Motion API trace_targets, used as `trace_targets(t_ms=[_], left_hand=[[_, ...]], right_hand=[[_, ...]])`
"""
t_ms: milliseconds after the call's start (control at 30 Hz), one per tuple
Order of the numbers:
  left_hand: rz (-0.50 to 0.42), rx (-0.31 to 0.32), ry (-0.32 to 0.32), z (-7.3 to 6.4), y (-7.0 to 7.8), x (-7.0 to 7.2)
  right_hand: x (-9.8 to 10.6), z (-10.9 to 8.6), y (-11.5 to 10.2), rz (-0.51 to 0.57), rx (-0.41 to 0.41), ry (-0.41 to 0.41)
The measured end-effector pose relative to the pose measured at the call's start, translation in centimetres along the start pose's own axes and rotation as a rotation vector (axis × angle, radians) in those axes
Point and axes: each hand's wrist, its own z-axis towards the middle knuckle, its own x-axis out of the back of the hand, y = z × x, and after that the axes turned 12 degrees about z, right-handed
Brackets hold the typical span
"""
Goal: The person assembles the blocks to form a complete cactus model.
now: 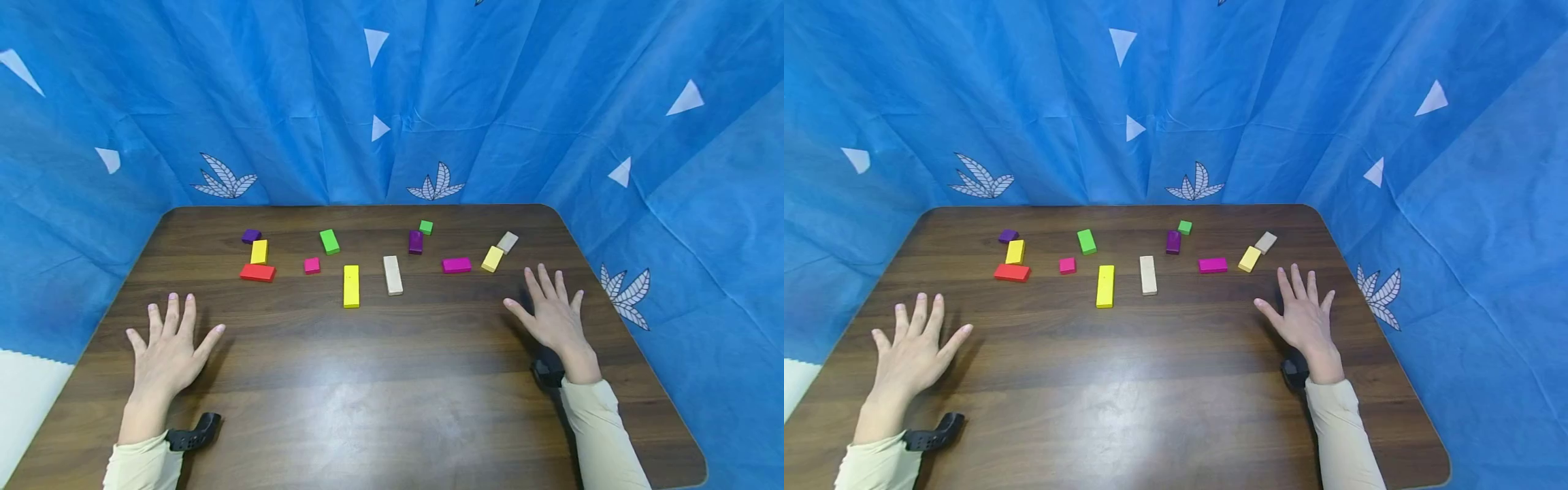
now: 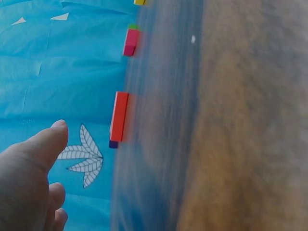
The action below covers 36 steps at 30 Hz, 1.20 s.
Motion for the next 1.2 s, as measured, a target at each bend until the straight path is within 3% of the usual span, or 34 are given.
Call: trace_targets(t_ms=[167, 333, 467, 600, 733, 867, 1033, 1200], left_hand=[[0.000, 0.002, 0.022, -0.4, -0.1, 0.0], [-0.036, -0.038, 0.094, 0.1, 0.7, 0.1], [-0.147, -0.124, 0.193, 1.5, 2.7, 0.2], [-0.356, -0.230, 0.236, 3.9, 6.2, -0.1], [-0.568, -0.285, 0.162, 6.1, 9.9, -0.7], [-0.724, -0.317, 0.055, 7.6, 12.9, -1.5], [-0.806, -0.337, -0.043, 9.1, 15.3, -2.7], [-0.794, -0.347, -0.121, 10.5, 16.8, -3.6]], right_hand=[[-0.2, 0.3, -0.3, 0.027, 0.034, 0.037], [-0.7, 1.2, -1.4, 0.132, 0.119, 0.166], [-1.8, 2.9, -3.5, 0.287, 0.207, 0.216], [-3.7, 5.2, -6.6, 0.443, 0.241, 0.113], [-5.7, 7.4, -9.6, 0.542, 0.253, -0.044], [-7.4, 8.9, -11.8, 0.649, 0.251, -0.183], [-9.3, 10.5, -13.3, 0.747, 0.233, -0.312], [-10.4, 11.6, -13.8, 0.744, 0.188, -0.386]])
